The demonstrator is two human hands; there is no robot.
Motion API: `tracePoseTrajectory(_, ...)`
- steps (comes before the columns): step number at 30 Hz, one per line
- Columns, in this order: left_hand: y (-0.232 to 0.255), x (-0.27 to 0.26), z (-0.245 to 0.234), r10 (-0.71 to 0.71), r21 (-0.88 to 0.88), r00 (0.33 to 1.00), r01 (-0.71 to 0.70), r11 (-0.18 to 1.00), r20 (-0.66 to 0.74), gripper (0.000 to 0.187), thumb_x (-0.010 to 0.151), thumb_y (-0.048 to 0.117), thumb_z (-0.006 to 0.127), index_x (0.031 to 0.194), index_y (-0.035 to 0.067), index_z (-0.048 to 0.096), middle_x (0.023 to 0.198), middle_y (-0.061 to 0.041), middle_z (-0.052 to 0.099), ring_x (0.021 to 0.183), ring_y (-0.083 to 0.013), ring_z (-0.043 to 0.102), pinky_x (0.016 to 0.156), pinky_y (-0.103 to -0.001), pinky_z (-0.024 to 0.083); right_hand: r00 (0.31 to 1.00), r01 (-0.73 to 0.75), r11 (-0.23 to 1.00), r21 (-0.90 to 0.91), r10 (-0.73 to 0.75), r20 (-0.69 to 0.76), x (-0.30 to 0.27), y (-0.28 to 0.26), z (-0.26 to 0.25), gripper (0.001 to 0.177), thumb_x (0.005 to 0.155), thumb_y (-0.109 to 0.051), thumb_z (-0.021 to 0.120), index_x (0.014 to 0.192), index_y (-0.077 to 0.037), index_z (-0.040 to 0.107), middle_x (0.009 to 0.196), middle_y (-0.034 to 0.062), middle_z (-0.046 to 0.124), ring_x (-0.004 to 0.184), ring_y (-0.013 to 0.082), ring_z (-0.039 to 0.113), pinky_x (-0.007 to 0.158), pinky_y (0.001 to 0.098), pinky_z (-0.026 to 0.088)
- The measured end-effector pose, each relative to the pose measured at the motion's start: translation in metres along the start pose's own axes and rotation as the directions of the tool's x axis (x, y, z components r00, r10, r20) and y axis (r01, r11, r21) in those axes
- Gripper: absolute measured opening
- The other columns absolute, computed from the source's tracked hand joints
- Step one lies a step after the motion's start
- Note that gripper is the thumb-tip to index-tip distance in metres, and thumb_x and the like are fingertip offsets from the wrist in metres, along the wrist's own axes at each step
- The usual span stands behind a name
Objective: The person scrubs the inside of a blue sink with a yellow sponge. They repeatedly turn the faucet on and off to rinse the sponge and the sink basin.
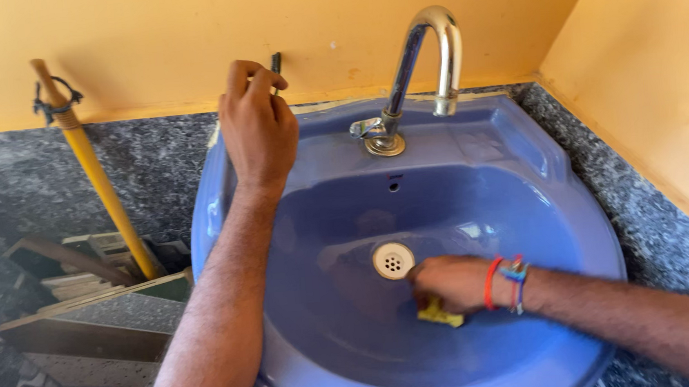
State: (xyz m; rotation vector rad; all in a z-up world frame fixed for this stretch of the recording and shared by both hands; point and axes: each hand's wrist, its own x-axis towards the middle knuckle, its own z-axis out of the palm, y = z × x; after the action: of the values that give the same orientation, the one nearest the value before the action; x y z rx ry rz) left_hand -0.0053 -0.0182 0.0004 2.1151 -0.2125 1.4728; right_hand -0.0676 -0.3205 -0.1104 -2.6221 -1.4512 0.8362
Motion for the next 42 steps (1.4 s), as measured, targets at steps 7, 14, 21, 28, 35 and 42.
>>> tracePoseTrajectory(7, 0.001, -0.002, 0.002, 0.059, -0.032, 0.998, -0.058, 0.998, 0.009, 0.017, 0.084, -0.014, 0.056, 0.089, 0.001, 0.064, 0.104, -0.010, 0.058, 0.083, -0.0295, 0.060, 0.071, -0.046, 0.044, 0.850, -0.423, 0.881, -0.210, 0.306, -0.428, -0.038, 0.065, -0.016, 0.023, 0.071, -0.009, 0.080, 0.094, -0.006, 0.077, 0.105, 0.0171, 0.069, 0.100, 0.0381, 0.069, 0.086, 0.0458, 0.057)
tracePoseTrajectory(14, 0.000, -0.002, 0.003, 0.050, -0.035, 0.998, -0.049, 0.998, 0.040, 0.017, 0.085, -0.015, 0.055, 0.087, 0.000, 0.064, 0.102, -0.010, 0.058, 0.079, -0.0279, 0.061, 0.065, -0.045, 0.044, 0.962, -0.195, 0.975, 0.107, 0.211, -0.175, -0.027, -0.027, 0.014, 0.021, 0.080, -0.013, 0.075, 0.098, -0.002, 0.074, 0.107, 0.0192, 0.067, 0.099, 0.0396, 0.066, 0.086, 0.0486, 0.055)
tracePoseTrajectory(21, 0.002, -0.003, 0.004, 0.065, -0.028, 0.997, -0.064, 0.998, 0.051, 0.017, 0.087, -0.014, 0.056, 0.089, 0.000, 0.066, 0.102, -0.010, 0.060, 0.082, -0.0276, 0.063, 0.066, -0.044, 0.046, 0.969, -0.222, 0.970, -0.102, 0.208, -0.132, -0.028, -0.022, 0.004, 0.019, 0.074, -0.007, 0.075, 0.093, -0.001, 0.073, 0.104, 0.0206, 0.067, 0.095, 0.0424, 0.068, 0.082, 0.0499, 0.057)
tracePoseTrajectory(28, 0.003, -0.005, 0.005, 0.043, -0.017, 0.997, -0.042, 0.999, 0.057, 0.017, 0.085, -0.013, 0.056, 0.089, 0.000, 0.068, 0.101, -0.009, 0.061, 0.082, -0.0273, 0.063, 0.069, -0.044, 0.049, 0.887, -0.420, 0.866, -0.273, 0.327, -0.326, -0.045, 0.028, -0.025, 0.013, 0.075, -0.002, 0.072, 0.087, -0.005, 0.075, 0.108, 0.0181, 0.065, 0.105, 0.0377, 0.065, 0.086, 0.0457, 0.057)
tracePoseTrajectory(35, 0.005, -0.005, 0.004, 0.037, -0.003, 0.997, -0.037, 0.999, 0.064, 0.015, 0.085, -0.011, 0.057, 0.088, 0.000, 0.067, 0.103, -0.010, 0.061, 0.082, -0.0297, 0.063, 0.072, -0.045, 0.050, 0.461, -0.595, 0.799, -0.092, 0.246, -0.852, -0.080, 0.072, -0.110, 0.023, 0.082, -0.010, 0.067, 0.104, -0.002, 0.072, 0.106, 0.0195, 0.066, 0.099, 0.0388, 0.065, 0.088, 0.0473, 0.054)
tracePoseTrajectory(42, 0.001, -0.002, 0.007, 0.009, 0.011, 0.996, -0.010, 1.000, 0.094, 0.016, 0.085, -0.011, 0.057, 0.088, 0.000, 0.068, 0.104, -0.009, 0.061, 0.083, -0.0282, 0.064, 0.073, -0.045, 0.051, 0.584, -0.405, 0.913, -0.053, 0.214, -0.783, -0.066, 0.137, -0.095, 0.039, 0.083, -0.014, 0.069, 0.119, 0.000, 0.070, 0.113, 0.0210, 0.070, 0.107, 0.0394, 0.065, 0.096, 0.0480, 0.051)
